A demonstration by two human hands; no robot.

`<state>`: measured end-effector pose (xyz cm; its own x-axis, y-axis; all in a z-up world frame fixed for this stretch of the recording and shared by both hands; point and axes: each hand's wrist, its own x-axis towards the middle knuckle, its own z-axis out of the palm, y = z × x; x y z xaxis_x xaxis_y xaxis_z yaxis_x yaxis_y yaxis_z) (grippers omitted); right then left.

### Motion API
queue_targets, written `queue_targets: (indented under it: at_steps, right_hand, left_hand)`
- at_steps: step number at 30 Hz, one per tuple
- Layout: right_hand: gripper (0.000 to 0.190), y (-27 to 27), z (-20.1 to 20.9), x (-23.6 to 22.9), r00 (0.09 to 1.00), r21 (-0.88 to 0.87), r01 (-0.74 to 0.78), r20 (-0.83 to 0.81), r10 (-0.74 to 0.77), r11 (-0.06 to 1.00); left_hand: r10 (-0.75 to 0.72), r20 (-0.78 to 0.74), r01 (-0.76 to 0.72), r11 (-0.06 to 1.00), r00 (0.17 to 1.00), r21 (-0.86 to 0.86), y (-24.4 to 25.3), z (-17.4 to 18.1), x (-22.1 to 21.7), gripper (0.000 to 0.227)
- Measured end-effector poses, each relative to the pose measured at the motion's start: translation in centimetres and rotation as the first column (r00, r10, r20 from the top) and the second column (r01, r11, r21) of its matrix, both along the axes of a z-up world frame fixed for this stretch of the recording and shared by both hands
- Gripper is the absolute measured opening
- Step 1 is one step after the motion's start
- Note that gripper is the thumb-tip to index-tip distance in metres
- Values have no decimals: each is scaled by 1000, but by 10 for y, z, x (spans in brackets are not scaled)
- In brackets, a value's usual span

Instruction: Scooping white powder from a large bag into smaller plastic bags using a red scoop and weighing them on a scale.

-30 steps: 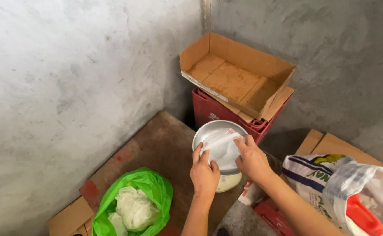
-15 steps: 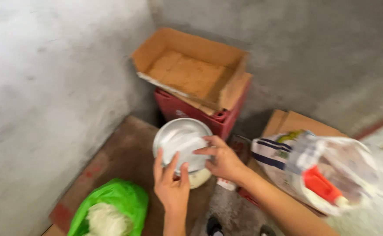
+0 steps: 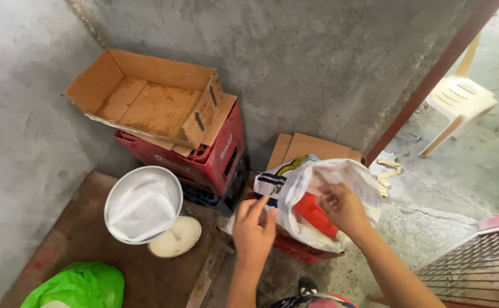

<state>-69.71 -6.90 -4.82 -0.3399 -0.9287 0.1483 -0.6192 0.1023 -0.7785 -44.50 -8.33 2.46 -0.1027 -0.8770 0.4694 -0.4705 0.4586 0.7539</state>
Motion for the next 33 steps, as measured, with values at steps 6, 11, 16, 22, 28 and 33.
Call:
queue_targets:
  at_steps: [6,11,16,22,28,33]
  right_hand:
    - [58,2,-84,-27,980,224,-153,-91,177,962]
    - [31,-5,-96,-58,920,250,-121,-334,203,961]
    - [31,-23,3,-19,882,310,-78,-422,211,948]
    - [16,-42,-81,11,649,276,-380,-600,467,883]
    - [27,-25,-55,-50,618,479,-153,-636,462,864]
    - [29,-16,-68,-30,837,532,-189,-352,418,825]
  left_hand:
    - [71,285,-67,997,956,-23,-11,-50,-59,45]
    - [139,279,-150,988,950,21,-26,-61,-45,17]
    - [95,199,-116,989,975,93,-30,-46,-48,12]
    - [15,137,-9,999,990,-46,-30,-42,-44,11]
    - [-28,142,14,995,990,98,-32,-40,-33,12]
    - [-135,26,131,983,990,127,-31,-35,-38,10]
